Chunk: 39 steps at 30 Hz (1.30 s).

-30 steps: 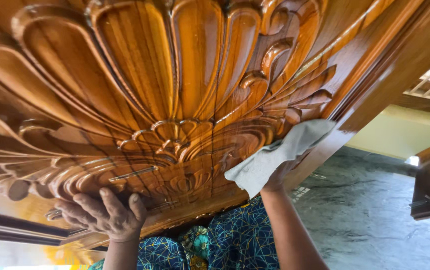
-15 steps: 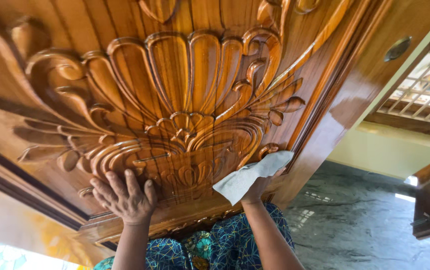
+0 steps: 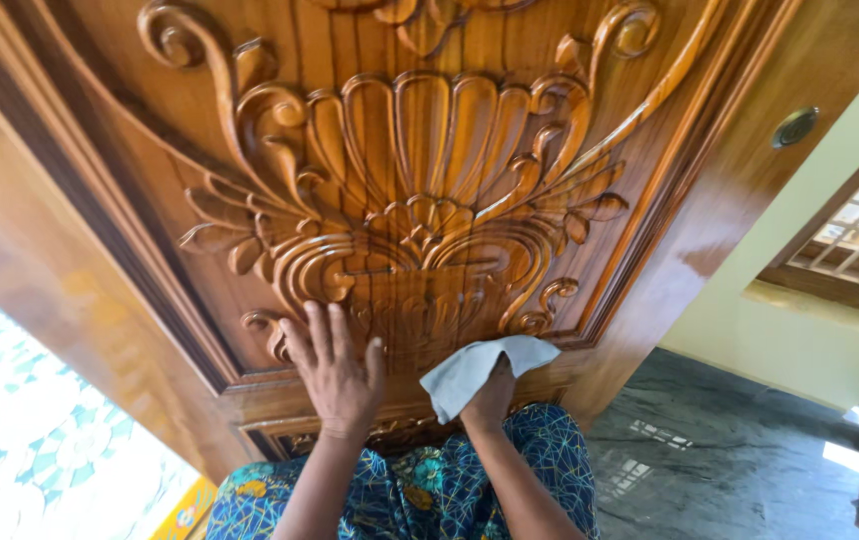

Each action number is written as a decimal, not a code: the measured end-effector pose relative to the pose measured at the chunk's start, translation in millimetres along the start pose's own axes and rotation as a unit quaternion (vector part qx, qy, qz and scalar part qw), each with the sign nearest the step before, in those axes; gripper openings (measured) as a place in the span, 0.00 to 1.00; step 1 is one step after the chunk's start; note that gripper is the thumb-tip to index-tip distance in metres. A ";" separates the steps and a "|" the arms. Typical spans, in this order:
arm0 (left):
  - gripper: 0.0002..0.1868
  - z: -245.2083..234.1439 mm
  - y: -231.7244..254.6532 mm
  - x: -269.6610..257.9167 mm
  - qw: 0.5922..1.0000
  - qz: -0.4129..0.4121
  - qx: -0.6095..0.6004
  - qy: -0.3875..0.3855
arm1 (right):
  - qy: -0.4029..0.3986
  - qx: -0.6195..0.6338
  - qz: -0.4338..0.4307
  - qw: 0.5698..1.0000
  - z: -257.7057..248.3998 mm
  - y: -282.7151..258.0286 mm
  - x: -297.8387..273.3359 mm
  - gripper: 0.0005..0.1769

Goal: The person wipes a large, ornately carved wooden door or panel using a light blue cloth. They systematically clean the intricate floral and scrollwork carvings, moving the cloth over the raised and recessed details to remove dust or smudges.

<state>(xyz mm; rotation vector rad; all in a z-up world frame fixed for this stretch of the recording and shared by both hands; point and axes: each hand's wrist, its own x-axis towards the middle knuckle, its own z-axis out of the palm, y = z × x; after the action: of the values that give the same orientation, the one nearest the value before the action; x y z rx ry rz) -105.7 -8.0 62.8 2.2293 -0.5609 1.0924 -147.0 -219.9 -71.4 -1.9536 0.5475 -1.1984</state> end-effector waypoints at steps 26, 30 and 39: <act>0.24 8.4 42.1 -55.9 0.972 -0.001 -0.196 -0.128 | -0.072 -0.217 -0.246 0.942 5.0 -84.6 -25.7 0.42; 0.29 12.5 31.2 -60.1 0.940 -0.001 -0.297 -0.168 | -0.098 -0.147 -0.265 0.948 5.0 -76.6 -31.6 0.44; 0.29 41.3 4.3 -60.3 0.966 -0.019 -0.195 -0.170 | -0.054 -0.161 -0.304 0.937 0.0 -75.8 -23.0 0.36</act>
<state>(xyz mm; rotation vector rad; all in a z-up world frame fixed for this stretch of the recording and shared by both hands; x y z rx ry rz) -119.7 -31.9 -5.0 2.0686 -0.7968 0.5185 -160.0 -157.5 -24.5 -2.5678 0.0687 -1.4170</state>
